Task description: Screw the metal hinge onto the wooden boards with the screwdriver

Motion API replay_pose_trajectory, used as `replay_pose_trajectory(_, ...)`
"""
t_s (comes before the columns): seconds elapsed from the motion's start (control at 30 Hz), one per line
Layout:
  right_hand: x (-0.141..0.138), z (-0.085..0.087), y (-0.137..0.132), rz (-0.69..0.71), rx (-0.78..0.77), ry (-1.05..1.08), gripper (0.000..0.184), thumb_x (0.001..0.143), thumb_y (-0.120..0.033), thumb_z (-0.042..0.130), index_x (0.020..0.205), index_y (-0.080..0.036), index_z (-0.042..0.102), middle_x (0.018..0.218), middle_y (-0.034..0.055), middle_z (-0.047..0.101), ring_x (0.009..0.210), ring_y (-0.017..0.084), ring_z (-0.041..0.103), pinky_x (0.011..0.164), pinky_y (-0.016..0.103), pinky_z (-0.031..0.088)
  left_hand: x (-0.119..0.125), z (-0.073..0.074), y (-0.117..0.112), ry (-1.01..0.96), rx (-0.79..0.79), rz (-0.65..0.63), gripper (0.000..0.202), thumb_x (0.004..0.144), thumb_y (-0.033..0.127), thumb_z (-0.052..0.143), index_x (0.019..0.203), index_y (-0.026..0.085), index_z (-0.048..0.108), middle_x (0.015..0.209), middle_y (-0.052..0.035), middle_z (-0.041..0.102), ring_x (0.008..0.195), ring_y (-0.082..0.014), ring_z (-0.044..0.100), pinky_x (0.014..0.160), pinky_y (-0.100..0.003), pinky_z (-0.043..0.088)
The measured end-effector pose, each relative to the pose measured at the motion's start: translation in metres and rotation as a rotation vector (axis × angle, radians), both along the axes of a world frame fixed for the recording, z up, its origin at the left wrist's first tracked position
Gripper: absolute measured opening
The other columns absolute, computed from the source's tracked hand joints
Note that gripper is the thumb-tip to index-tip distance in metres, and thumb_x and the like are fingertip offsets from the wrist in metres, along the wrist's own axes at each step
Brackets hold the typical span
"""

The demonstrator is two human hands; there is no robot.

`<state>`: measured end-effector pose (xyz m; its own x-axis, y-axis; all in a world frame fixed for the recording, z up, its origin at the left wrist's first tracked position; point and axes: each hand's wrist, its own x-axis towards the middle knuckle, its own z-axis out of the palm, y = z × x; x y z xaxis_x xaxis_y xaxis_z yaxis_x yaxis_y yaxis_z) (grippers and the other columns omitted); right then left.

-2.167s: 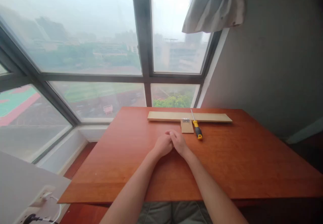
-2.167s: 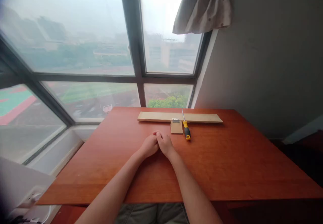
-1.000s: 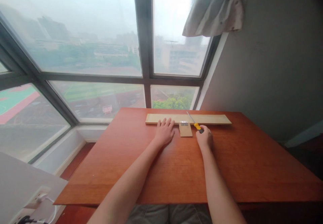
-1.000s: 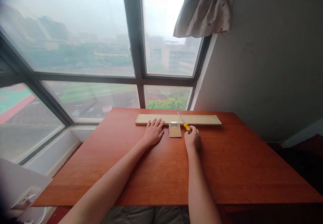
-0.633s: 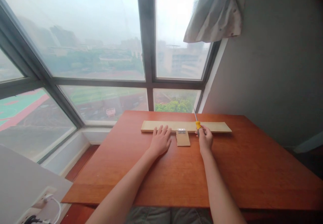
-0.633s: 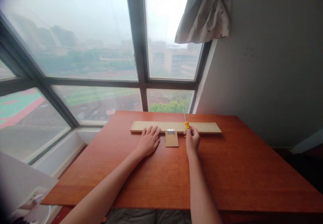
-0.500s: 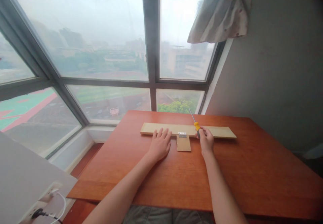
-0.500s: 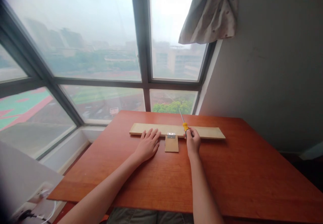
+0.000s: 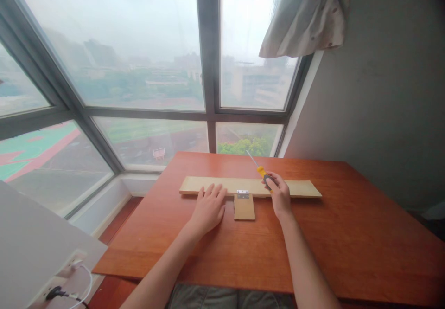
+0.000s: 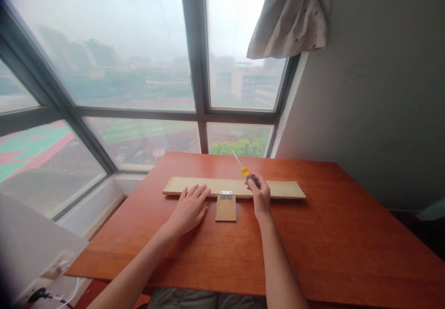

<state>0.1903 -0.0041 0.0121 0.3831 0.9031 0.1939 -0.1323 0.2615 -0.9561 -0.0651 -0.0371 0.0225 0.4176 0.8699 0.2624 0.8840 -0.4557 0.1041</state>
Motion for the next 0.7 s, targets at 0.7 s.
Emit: replay_pose_trajectory(0.7, 0.006, 0.009, 0.002, -0.115, 0.15, 0.43, 0.032, 0.077, -0.047, 0.071, 0.091, -0.021, 0.059, 0.086, 0.0013, 0.071, 0.089, 0.015, 0.068, 0.069, 0.024, 0.051, 0.023, 0.001, 0.056, -0.171, 0.026, -0.037, 0.027, 0.097, 0.025, 0.039, 0.098, 0.019, 0.066, 0.102, -0.0091, 0.069, 0.101, -0.0226, 0.062, 0.091, -0.034, 0.043)
